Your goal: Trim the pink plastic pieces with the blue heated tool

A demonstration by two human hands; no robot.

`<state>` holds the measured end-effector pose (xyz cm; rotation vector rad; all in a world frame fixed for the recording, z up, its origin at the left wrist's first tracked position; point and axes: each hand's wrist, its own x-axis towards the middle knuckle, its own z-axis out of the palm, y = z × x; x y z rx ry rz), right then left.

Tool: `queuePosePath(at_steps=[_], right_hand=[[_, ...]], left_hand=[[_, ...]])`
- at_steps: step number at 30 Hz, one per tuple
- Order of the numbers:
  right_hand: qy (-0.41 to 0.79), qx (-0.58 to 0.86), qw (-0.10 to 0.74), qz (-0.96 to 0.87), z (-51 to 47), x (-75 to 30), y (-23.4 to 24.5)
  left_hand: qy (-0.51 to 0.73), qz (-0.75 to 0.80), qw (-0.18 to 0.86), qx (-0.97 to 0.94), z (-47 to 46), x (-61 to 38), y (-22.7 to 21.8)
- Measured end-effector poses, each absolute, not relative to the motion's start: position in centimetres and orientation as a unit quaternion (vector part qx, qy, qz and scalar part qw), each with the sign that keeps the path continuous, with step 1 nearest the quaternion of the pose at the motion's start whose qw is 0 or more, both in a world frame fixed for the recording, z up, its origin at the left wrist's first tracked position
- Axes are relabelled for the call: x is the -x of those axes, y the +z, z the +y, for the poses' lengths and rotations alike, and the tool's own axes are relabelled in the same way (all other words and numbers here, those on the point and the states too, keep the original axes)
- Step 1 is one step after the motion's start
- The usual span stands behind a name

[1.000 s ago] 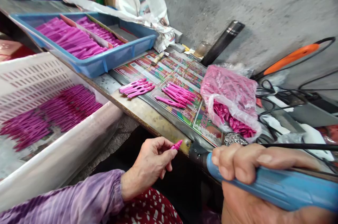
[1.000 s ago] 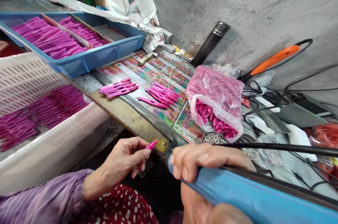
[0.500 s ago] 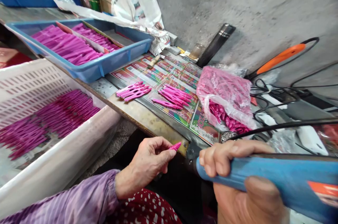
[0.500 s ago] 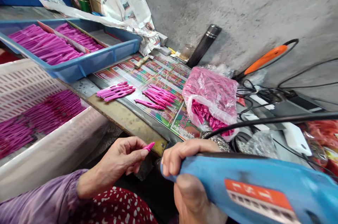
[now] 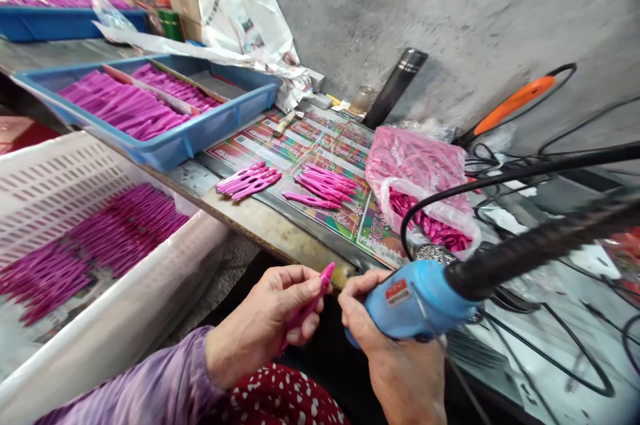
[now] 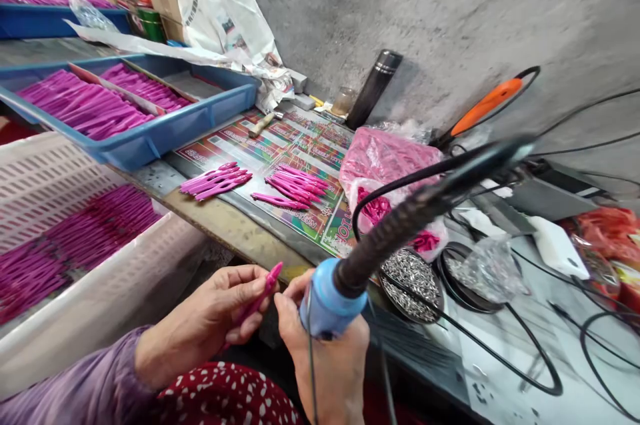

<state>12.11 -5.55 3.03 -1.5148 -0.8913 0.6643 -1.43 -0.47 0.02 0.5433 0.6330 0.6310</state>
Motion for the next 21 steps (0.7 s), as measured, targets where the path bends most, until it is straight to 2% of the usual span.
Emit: queuePosePath(at_steps=[10, 21], right_hand=[[0.297, 0.655, 0.554, -0.419, -5.7, -13.3, 0.4], [0.309, 0.642, 0.563, -0.418, -5.6, -13.3, 0.8]], left_hand=[[0.291, 0.254, 0.893, -0.230, -1.0, 1.8, 0.3], [0.281, 0.258, 0.888, -0.255, -1.1, 2.0, 0.4]])
